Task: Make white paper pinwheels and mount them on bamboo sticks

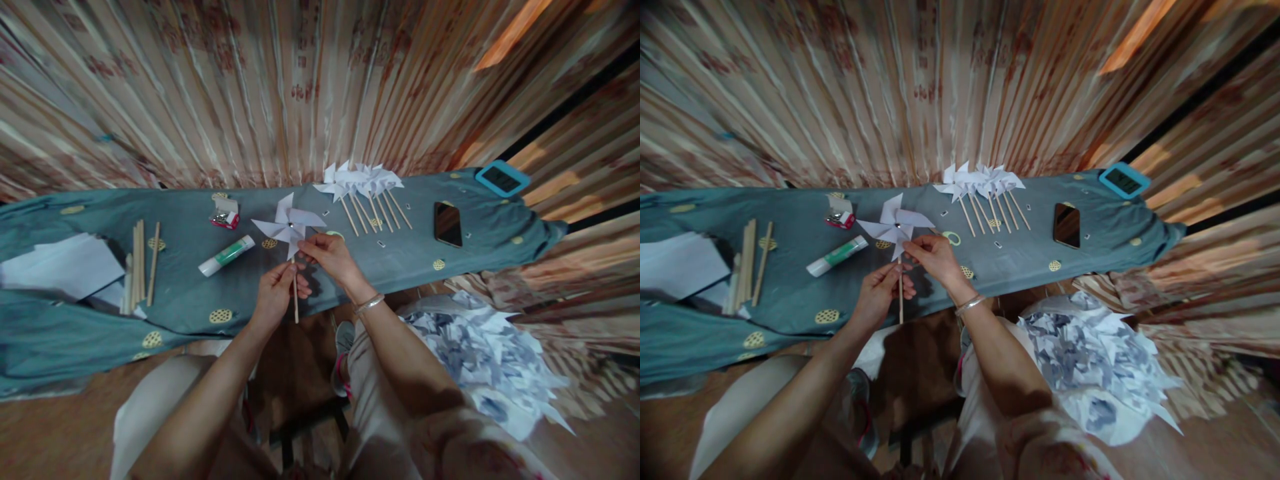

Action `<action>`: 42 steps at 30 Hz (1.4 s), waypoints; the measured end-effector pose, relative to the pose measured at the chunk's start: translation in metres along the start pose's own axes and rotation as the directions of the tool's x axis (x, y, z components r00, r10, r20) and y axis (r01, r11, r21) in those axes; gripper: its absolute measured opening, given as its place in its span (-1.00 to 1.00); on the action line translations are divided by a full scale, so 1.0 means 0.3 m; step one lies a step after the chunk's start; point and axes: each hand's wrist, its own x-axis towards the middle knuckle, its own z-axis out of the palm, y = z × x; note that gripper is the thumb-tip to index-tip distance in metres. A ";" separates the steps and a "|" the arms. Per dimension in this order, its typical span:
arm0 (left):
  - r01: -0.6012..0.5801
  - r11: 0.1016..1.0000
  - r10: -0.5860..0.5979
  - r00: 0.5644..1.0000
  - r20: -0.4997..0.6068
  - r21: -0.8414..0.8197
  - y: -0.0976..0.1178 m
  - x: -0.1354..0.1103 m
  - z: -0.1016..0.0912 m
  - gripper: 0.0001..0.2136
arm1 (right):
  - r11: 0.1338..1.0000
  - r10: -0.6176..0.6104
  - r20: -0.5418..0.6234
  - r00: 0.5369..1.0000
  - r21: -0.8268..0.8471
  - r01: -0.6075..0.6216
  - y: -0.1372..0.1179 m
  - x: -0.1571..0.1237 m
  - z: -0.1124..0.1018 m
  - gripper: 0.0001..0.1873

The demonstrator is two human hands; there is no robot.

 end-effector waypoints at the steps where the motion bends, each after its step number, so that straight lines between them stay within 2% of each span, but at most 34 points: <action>1: -0.001 1.000 0.001 1.000 -0.002 0.001 0.000 0.000 0.000 -0.58 | 1.000 -0.005 0.003 1.000 -0.006 0.005 0.001 -0.001 0.002 -0.54; 6: 0.001 1.000 -0.001 1.000 -0.009 -0.001 0.002 0.000 -0.002 -0.57 | 0.997 -0.053 -0.002 0.999 -0.054 0.053 -0.004 -0.003 -0.003 -0.54; 9: 0.003 1.000 -0.004 1.000 -0.005 -0.013 0.004 -0.003 -0.003 -0.58 | 0.994 -0.098 -0.089 0.991 -0.051 0.094 -0.020 0.003 -0.033 -0.52; 15: 0.034 0.999 -0.033 0.999 0.029 -0.034 0.001 -0.010 -0.006 -0.59 | 0.972 -0.224 -0.318 0.921 -0.137 0.190 -0.036 0.023 -0.104 -0.56; 23: 0.079 0.996 -0.077 0.995 0.070 -0.032 -0.001 -0.026 -0.004 -0.57 | 0.953 -0.301 -0.427 0.853 -0.161 0.256 -0.034 0.040 -0.118 -0.63; 24: 0.088 0.996 -0.085 0.993 0.079 -0.034 -0.002 -0.028 -0.004 -0.56 | 0.957 -0.290 -0.431 0.854 -0.136 0.256 -0.034 0.043 -0.117 -0.63; 26: 0.096 0.995 -0.092 0.990 0.105 -0.036 -0.002 -0.034 -0.005 -0.55 | 0.975 -0.219 -0.396 0.892 -0.048 0.218 -0.034 0.046 -0.113 -0.61; 28: 0.093 0.995 -0.089 0.987 0.131 -0.030 -0.003 -0.040 -0.007 -0.56 | 0.990 -0.101 -0.309 0.946 0.059 0.125 -0.033 0.045 -0.103 -0.58; 30: 0.089 0.996 -0.085 0.986 0.146 -0.017 -0.004 -0.044 -0.010 -0.58 | 0.989 0.015 -0.221 0.975 0.144 0.017 -0.035 0.041 -0.091 -0.59; 34: 0.088 0.996 -0.088 0.987 0.137 0.008 -0.010 -0.046 -0.016 -0.61 | 0.972 0.138 -0.163 0.977 0.213 -0.102 -0.044 0.034 -0.072 -0.64; 42: 0.085 0.996 -0.085 0.990 0.113 0.009 -0.005 -0.048 -0.027 -0.60 | 0.968 0.136 -0.144 0.980 0.229 -0.101 -0.048 0.034 -0.066 -0.65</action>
